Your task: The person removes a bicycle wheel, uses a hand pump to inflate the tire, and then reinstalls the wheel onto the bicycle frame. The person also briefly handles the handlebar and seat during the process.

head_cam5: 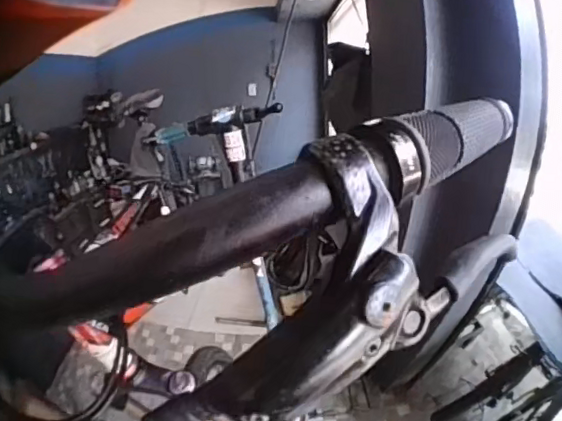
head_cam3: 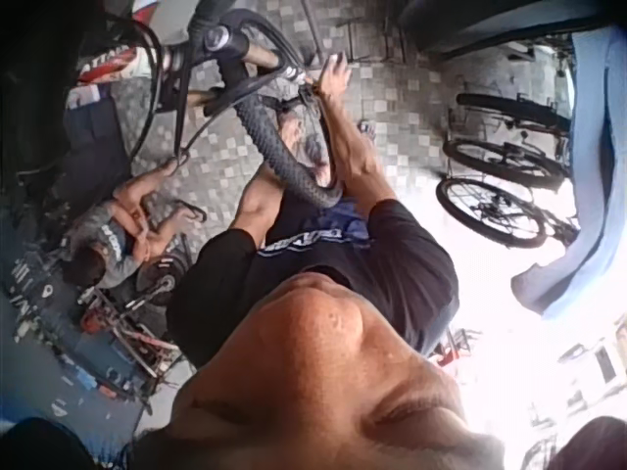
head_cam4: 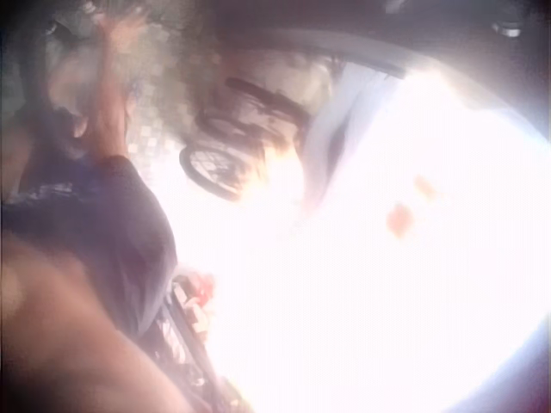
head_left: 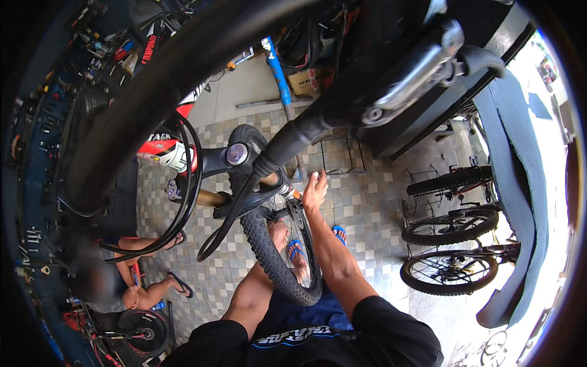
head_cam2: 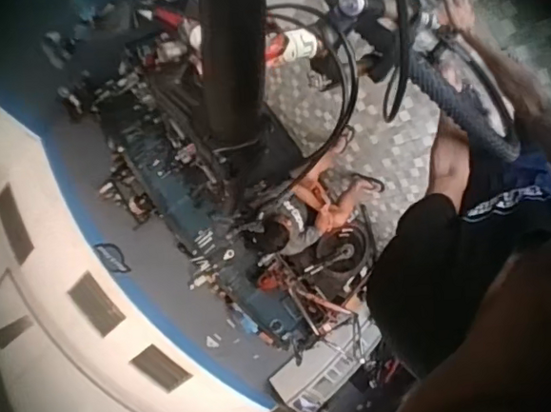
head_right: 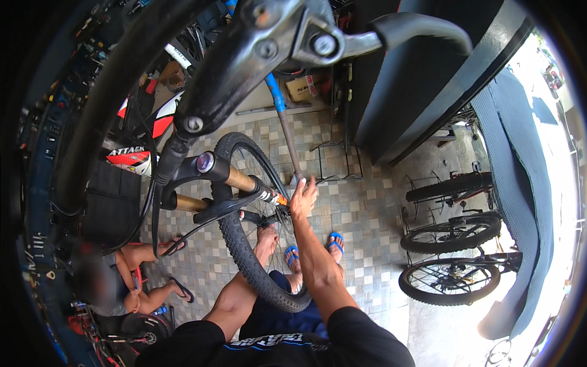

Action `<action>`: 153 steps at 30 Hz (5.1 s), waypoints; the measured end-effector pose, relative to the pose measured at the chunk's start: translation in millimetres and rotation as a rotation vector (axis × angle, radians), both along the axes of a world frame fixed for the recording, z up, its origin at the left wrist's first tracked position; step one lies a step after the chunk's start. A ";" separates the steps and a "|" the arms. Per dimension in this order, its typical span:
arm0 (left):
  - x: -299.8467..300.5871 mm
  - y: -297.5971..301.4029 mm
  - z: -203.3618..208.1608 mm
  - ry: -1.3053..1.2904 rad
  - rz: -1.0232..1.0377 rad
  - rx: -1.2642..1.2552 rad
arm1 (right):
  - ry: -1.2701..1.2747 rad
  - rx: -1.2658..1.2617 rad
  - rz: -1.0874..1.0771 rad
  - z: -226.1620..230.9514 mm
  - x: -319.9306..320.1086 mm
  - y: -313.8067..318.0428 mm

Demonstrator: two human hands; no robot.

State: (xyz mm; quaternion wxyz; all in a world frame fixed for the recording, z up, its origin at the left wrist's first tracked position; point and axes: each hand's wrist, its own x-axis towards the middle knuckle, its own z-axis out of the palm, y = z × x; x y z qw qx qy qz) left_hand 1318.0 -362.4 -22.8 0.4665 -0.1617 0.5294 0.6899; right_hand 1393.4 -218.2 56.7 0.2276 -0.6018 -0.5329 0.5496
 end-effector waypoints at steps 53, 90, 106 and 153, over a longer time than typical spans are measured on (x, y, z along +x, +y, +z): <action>-89.6 -103.1 577.8 2.615 -0.170 -0.528 | -0.280 1.339 0.231 379.5 245.7 -27.4; -74.3 -88.2 574.0 2.593 -0.078 -0.599 | -1.112 1.738 0.563 575.4 201.1 79.0; -68.7 -88.0 573.7 2.590 -0.038 -0.624 | -1.034 1.751 0.603 579.0 197.7 86.2; -64.6 -86.1 578.6 2.620 0.067 -0.559 | -1.105 1.778 0.555 591.2 193.5 71.0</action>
